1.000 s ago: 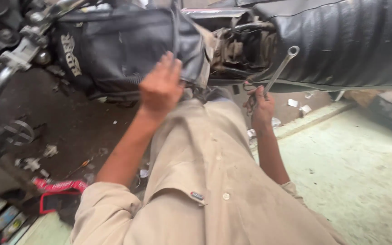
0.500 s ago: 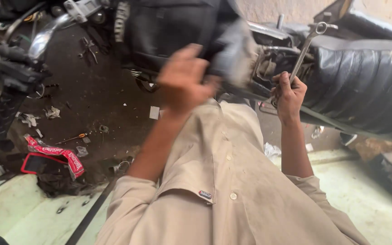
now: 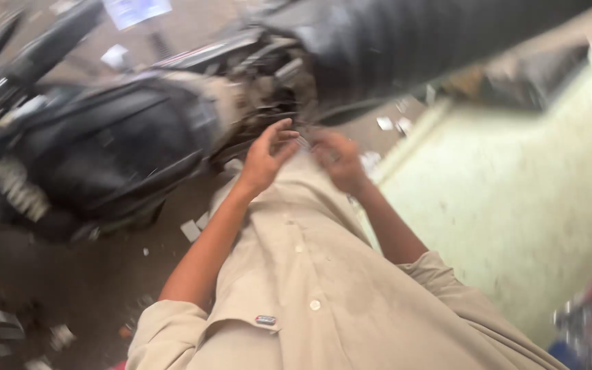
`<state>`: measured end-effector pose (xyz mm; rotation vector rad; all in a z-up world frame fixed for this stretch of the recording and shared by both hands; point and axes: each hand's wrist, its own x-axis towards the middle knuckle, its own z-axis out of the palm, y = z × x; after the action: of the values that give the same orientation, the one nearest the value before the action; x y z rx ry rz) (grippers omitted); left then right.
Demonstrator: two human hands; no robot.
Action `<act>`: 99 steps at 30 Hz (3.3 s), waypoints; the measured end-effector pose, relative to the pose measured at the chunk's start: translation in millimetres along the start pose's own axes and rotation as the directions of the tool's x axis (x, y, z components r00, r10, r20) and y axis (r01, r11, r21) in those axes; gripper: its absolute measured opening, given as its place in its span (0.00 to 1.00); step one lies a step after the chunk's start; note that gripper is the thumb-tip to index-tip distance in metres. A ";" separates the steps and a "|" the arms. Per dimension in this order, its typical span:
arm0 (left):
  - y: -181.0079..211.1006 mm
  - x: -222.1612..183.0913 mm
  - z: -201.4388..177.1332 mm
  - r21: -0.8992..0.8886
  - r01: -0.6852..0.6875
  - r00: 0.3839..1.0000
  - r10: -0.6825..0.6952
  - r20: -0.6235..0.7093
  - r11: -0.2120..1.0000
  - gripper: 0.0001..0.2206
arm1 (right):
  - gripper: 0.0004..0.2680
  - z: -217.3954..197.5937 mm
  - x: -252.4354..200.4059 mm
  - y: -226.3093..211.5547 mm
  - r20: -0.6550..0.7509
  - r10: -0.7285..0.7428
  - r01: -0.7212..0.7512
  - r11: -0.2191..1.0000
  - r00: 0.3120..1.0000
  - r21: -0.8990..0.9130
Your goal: The person sits on the ground with a motorcycle frame across their lap and works on its exposed midsection. They place a small packaged part into the bike's compartment, then use a spanner to loosen and tighten bolts near the fuel tank and frame, repositioning the tank and seat while working.
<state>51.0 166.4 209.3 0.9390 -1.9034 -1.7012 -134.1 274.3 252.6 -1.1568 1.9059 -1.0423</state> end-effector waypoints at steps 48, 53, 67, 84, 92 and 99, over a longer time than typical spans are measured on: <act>25.9 -78.9 81.6 0.318 0.908 0.382 -0.229 -0.896 0.272 0.20 | 0.18 -182.1 14.8 571.5 0.170 0.683 -0.596 0.454 0.710 0.663; 0.5 -66.2 33.5 0.503 0.812 0.553 -0.119 -0.824 0.295 0.18 | 0.18 -177.1 -62.1 524.1 0.148 0.840 -0.783 0.404 0.523 0.473; -36.6 -90.9 -78.6 0.535 0.504 0.752 -0.041 -0.657 0.678 0.10 | 0.05 60.6 51.8 78.2 0.457 0.109 -0.418 0.627 0.883 0.657; 17.1 -314.2 -321.9 0.219 0.210 -0.057 0.235 -0.970 0.953 0.11 | 0.06 349.9 101.9 -178.7 0.723 -0.614 0.876 0.482 0.316 0.026; 50.7 -314.4 -328.2 0.115 0.177 0.020 0.113 -0.993 0.978 0.12 | 0.09 375.3 134.7 -207.1 0.991 -0.132 1.000 0.023 0.018 -0.015; 52.1 -314.1 -331.1 0.094 0.167 0.048 0.087 -0.995 0.982 0.12 | 0.12 395.1 133.5 -228.1 0.972 -0.071 0.952 -0.232 -0.222 0.200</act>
<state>486.8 162.8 354.5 1.6455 -0.9235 -0.3499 233.7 -26.9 254.1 -3.0528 0.1635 0.5568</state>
